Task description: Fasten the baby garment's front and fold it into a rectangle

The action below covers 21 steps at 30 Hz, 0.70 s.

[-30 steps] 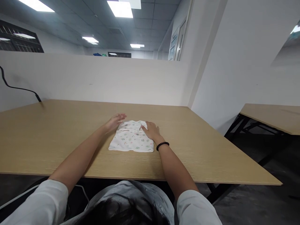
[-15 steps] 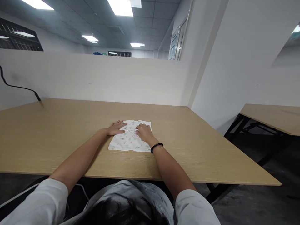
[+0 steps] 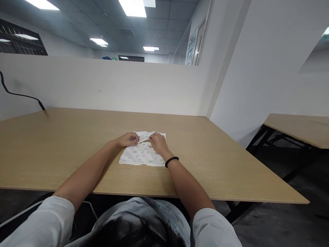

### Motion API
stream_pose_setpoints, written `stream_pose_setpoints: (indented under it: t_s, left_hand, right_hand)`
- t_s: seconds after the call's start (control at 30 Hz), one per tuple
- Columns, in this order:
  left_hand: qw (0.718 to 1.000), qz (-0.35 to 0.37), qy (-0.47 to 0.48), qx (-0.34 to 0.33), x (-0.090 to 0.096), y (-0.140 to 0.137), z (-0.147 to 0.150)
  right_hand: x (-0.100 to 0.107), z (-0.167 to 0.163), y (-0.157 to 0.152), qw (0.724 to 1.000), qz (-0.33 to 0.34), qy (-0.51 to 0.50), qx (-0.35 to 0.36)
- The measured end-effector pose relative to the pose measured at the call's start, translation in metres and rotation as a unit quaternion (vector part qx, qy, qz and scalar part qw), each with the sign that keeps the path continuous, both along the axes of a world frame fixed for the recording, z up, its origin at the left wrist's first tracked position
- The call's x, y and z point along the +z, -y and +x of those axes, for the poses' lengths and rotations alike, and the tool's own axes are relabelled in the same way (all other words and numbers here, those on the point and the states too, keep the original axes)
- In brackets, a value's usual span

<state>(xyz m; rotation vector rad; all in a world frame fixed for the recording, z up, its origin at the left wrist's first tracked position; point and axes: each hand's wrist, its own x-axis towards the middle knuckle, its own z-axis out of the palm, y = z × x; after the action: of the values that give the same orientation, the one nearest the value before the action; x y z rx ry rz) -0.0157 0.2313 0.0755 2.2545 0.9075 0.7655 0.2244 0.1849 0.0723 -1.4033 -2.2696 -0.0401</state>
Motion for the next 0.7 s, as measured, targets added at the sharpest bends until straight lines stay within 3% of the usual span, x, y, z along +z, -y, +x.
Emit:
stream_pose_setpoints:
  t_s: [0.1, 0.23, 0.33, 0.43, 0.57, 0.7]
  left_hand:
    - [0.999, -0.039, 0.001, 0.009, -0.001, 0.001, -0.001]
    - [0.996, -0.005, 0.044, 0.077, -0.006, -0.002, -0.002]
    - [0.994, 0.002, -0.022, 0.110, -0.011, -0.005, -0.001]
    - [0.988, -0.026, -0.117, 0.102, -0.017, -0.008, -0.002]
    - [0.982, -0.034, -0.158, 0.098, -0.021, -0.008, -0.003]
    - [0.985, -0.004, -0.140, 0.104, -0.015, -0.005, -0.002]
  right_hand:
    - [0.001, 0.000, 0.004, 0.999, -0.024, 0.032, -0.015]
    - [0.000, 0.000, 0.007, 0.998, -0.033, 0.037, -0.047]
    - [-0.001, 0.000, 0.009, 0.999, -0.028, 0.019, -0.011]
    - [-0.004, 0.001, 0.010, 0.995, -0.090, 0.033, 0.010]
    - [-0.007, 0.003, 0.012, 0.979, -0.191, 0.068, 0.013]
    - [0.003, 0.010, 0.011, 0.977, -0.202, 0.061, 0.032]
